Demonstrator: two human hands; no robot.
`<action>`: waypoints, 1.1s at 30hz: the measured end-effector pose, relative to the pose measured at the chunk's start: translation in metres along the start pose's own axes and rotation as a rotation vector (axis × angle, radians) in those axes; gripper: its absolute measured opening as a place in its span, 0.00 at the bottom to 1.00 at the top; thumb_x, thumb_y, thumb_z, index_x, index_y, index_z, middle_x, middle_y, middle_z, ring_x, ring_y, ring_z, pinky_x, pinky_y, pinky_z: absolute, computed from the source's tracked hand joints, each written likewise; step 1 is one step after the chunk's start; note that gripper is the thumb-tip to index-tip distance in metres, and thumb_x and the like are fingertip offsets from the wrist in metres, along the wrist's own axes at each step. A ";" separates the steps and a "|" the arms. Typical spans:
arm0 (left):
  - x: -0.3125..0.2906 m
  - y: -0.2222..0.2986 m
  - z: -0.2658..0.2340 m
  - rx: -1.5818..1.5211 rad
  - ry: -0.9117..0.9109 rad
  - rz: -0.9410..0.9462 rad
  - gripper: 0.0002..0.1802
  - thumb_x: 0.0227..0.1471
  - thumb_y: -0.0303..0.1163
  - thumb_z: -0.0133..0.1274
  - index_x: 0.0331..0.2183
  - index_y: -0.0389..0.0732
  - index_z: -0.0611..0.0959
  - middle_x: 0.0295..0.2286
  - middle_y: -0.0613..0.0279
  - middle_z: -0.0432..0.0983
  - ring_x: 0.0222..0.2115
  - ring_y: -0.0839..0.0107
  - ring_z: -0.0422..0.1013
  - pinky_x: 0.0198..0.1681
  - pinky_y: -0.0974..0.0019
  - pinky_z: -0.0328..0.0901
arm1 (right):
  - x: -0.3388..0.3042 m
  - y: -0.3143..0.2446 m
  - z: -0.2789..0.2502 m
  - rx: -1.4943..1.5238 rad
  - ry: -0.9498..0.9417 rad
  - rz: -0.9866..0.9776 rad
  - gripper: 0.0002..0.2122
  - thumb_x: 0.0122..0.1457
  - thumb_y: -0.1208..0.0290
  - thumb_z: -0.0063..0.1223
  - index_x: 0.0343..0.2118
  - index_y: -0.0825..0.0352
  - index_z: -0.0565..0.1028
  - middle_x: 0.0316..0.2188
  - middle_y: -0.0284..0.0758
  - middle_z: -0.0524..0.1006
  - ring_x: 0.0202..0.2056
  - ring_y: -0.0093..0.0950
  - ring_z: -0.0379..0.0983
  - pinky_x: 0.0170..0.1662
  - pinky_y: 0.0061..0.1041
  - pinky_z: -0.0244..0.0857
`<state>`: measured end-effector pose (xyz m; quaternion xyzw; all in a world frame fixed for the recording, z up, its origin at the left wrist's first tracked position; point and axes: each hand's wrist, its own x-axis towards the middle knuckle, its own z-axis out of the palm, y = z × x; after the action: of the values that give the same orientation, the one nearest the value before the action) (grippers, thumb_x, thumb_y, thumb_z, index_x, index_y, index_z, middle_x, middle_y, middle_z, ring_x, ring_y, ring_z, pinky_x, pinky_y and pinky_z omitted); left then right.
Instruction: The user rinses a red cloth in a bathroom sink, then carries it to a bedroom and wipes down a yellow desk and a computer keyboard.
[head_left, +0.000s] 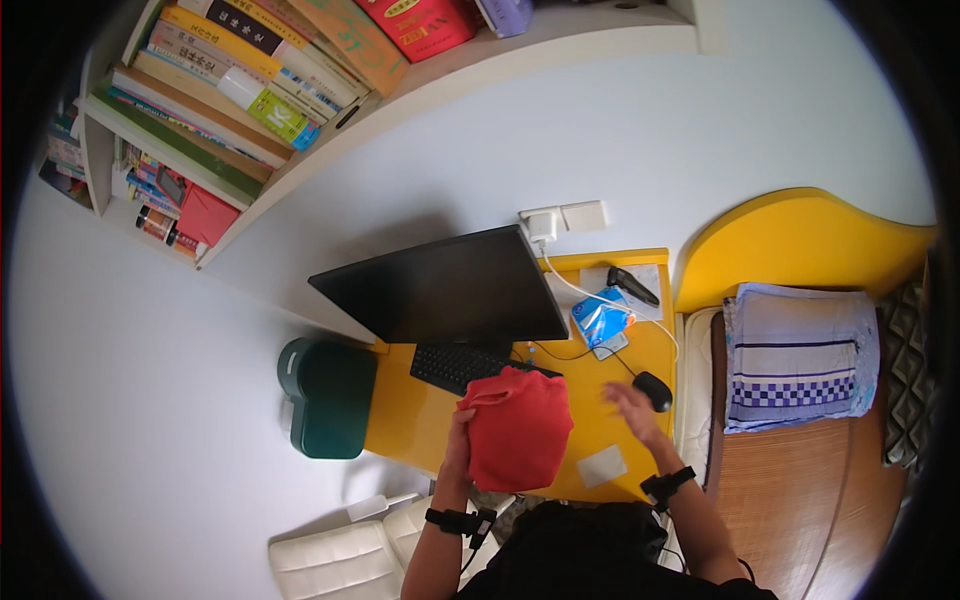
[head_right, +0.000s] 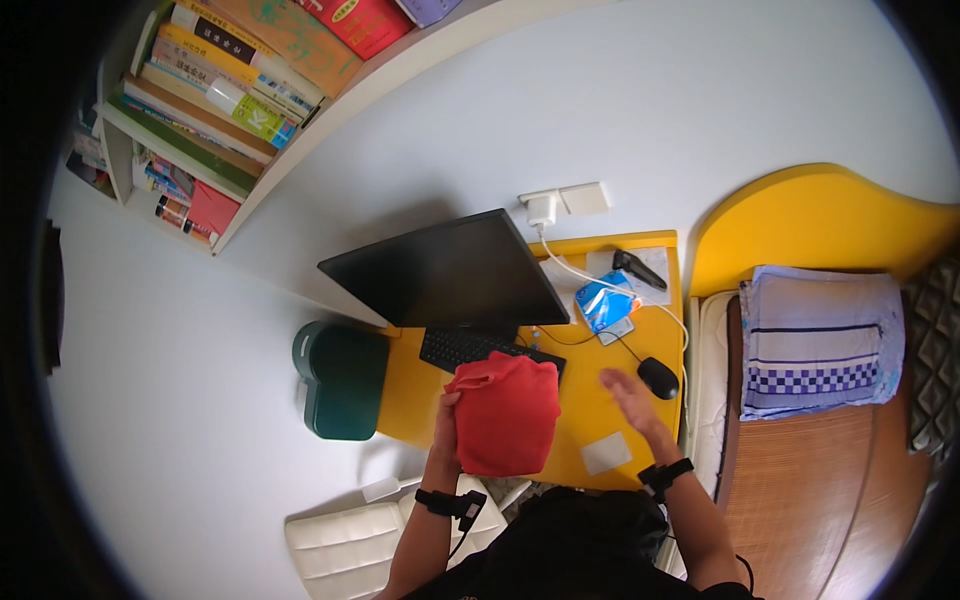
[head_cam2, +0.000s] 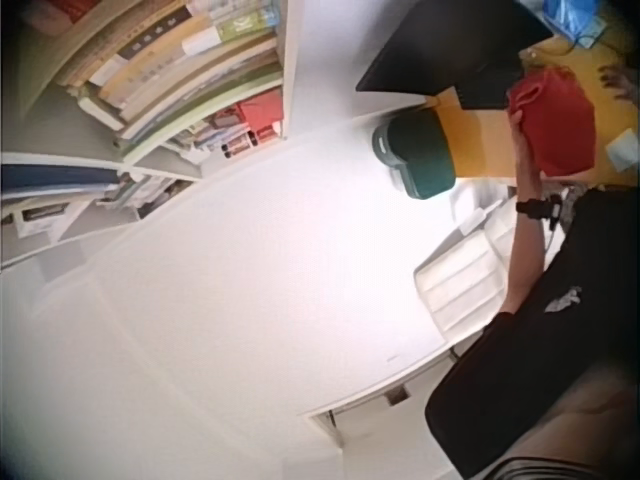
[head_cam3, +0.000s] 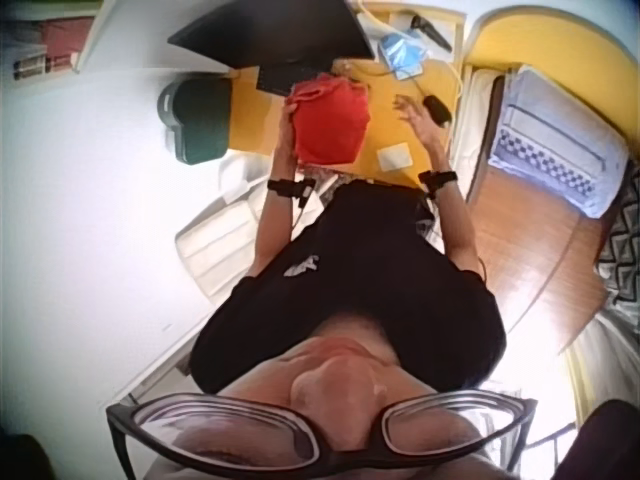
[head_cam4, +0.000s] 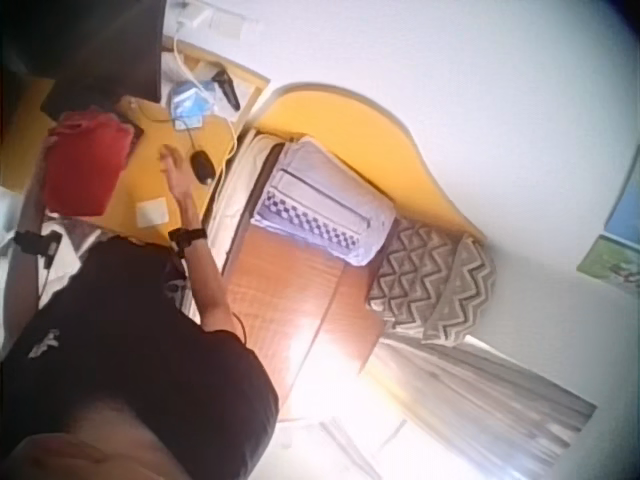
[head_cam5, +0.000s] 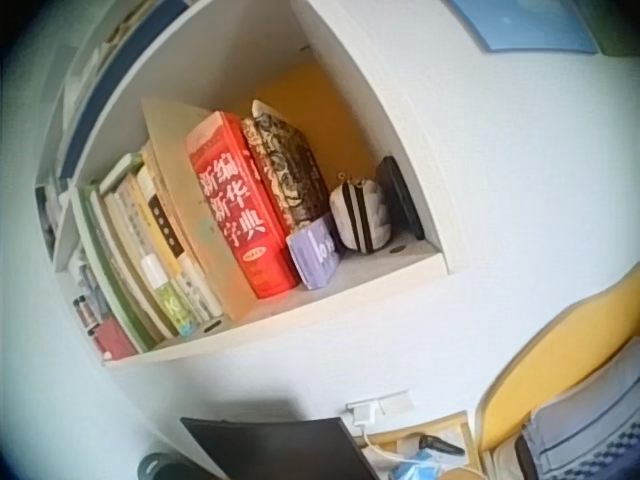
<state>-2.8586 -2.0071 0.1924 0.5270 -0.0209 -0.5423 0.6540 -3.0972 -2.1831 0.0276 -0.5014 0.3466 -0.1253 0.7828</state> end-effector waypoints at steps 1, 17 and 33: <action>0.002 0.000 0.002 0.006 -0.015 -0.008 0.32 0.51 0.45 0.49 0.55 0.38 0.69 0.51 0.50 0.70 0.50 0.59 0.69 0.55 0.59 0.63 | -0.009 -0.015 0.020 0.397 -0.356 0.067 0.30 0.62 0.47 0.45 0.61 0.63 0.61 0.64 0.39 0.55 0.65 0.38 0.49 0.62 0.45 0.48; 0.054 0.017 -0.055 0.733 -0.394 0.207 0.30 0.49 0.43 0.63 0.48 0.33 0.76 0.42 0.54 0.77 0.42 0.68 0.74 0.44 0.68 0.69 | -0.031 -0.062 0.159 0.477 -0.020 -0.074 0.29 0.56 0.65 0.62 0.58 0.67 0.61 0.56 0.40 0.67 0.56 0.34 0.65 0.58 0.34 0.62; 0.085 0.024 -0.080 0.299 -0.141 -0.158 0.19 0.58 0.39 0.53 0.48 0.41 0.71 0.44 0.56 0.74 0.45 0.66 0.72 0.44 0.61 0.71 | -0.056 -0.048 0.286 -1.036 0.378 -0.456 0.59 0.38 0.50 0.73 0.66 0.69 0.43 0.66 0.50 0.45 0.67 0.48 0.43 0.66 0.43 0.42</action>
<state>-2.7590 -2.0193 0.1270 0.5789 -0.1055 -0.6185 0.5207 -2.9394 -1.9755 0.1665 -0.8486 0.3797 -0.1918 0.3146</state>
